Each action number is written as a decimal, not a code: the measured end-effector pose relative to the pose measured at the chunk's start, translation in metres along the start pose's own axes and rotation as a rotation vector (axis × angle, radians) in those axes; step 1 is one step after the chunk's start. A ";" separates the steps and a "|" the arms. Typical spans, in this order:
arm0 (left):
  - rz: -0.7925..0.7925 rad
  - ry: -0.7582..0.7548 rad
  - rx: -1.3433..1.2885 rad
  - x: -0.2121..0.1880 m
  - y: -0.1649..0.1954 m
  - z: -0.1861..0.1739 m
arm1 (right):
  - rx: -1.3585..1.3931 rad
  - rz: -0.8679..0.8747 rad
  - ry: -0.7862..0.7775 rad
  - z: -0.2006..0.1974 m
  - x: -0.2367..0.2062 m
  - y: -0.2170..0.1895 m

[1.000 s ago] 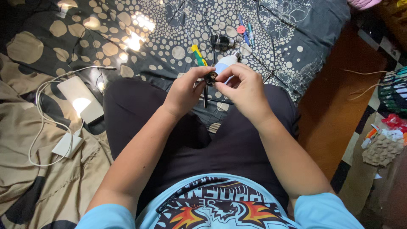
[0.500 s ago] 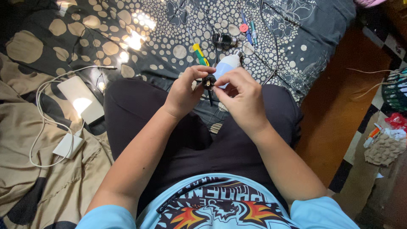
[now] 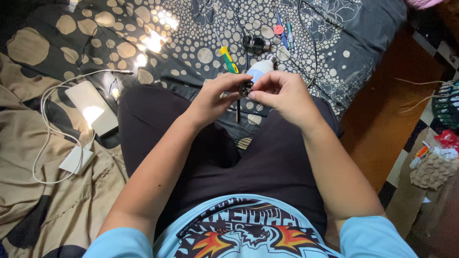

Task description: The person sits on a bed and repairs a lamp bulb holder. They unscrew the socket housing with a screwdriver, pull apart the holder and its cord, and work on the internal contacts and wiring by hand.

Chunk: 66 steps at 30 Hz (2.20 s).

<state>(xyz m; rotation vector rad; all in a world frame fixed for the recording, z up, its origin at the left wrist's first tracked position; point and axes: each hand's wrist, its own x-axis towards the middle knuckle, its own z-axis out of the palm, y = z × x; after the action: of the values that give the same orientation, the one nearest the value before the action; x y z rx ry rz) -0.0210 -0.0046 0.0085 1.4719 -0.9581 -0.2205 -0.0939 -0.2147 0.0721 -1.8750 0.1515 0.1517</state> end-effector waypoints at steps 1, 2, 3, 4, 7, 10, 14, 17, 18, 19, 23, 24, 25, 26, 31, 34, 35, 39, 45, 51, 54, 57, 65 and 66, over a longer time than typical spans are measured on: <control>-0.008 -0.001 -0.048 0.000 -0.001 0.001 | 0.027 0.030 0.007 -0.002 0.000 -0.002; -0.016 -0.001 -0.097 0.001 -0.002 0.003 | 0.055 0.061 0.014 -0.003 0.001 -0.003; -0.024 -0.002 -0.147 0.002 -0.003 0.004 | 0.083 0.064 0.017 -0.004 0.001 -0.005; -0.043 -0.007 -0.156 0.001 -0.004 0.005 | 0.112 0.067 0.020 -0.004 0.002 -0.006; -0.067 -0.003 -0.126 0.002 -0.004 0.006 | 0.139 0.040 0.071 0.000 0.005 -0.006; -0.017 0.070 0.007 0.002 -0.003 0.011 | 0.133 0.023 0.152 0.008 0.006 -0.002; -0.006 0.144 0.122 0.000 0.002 0.016 | 0.164 -0.044 0.157 0.009 0.005 0.004; -0.118 0.042 -0.145 0.004 0.000 0.010 | 0.062 -0.035 0.107 0.000 0.005 0.004; -0.166 -0.009 -0.285 0.006 -0.001 0.008 | 0.079 -0.014 0.096 -0.002 0.007 0.004; -0.161 -0.008 -0.270 0.007 -0.002 0.006 | 0.096 0.009 0.087 -0.004 0.007 0.004; -0.187 -0.031 -0.378 0.009 -0.004 0.004 | 0.125 0.063 0.082 -0.010 0.013 0.002; -0.210 -0.043 -0.446 0.009 -0.005 0.003 | 0.167 0.104 0.055 -0.012 0.016 0.002; -0.218 -0.047 -0.470 0.009 -0.005 0.002 | 0.208 0.147 0.028 -0.014 0.018 0.001; -0.226 -0.053 -0.495 0.010 -0.005 0.002 | 0.249 0.189 0.003 -0.016 0.018 0.001; -0.229 -0.054 -0.485 0.008 -0.005 0.003 | 0.282 0.247 0.016 -0.016 0.015 0.004; -0.201 -0.028 -0.455 0.007 -0.005 0.004 | 0.344 0.251 0.023 -0.017 0.014 0.005; -0.184 -0.027 -0.457 0.007 -0.005 0.004 | 0.364 0.256 0.025 -0.017 0.014 0.006; -0.179 -0.019 -0.471 0.007 -0.005 0.005 | 0.368 0.249 0.024 -0.016 0.013 0.008; -0.150 0.083 -0.307 0.004 -0.004 0.009 | 0.251 0.047 0.102 -0.006 0.012 0.013; -0.125 0.130 -0.210 0.004 -0.004 0.013 | -0.301 -0.309 0.266 0.005 0.005 0.001; -0.131 0.153 -0.217 0.005 -0.003 0.013 | -0.433 -0.360 0.281 0.008 0.003 -0.008; -0.167 0.138 -0.167 0.004 -0.002 0.012 | -0.476 -0.327 0.235 0.011 0.001 -0.010; -0.197 0.152 -0.150 0.010 0.001 0.013 | -0.776 -0.472 0.222 0.010 0.015 0.005; -0.201 0.154 -0.178 0.011 0.001 0.012 | -0.610 -0.368 0.168 0.007 0.017 0.006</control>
<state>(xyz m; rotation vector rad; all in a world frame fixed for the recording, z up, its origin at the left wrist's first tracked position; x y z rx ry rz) -0.0226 -0.0203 0.0117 1.3987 -0.6500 -0.3250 -0.0780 -0.2101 0.0614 -2.4856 -0.1451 -0.2410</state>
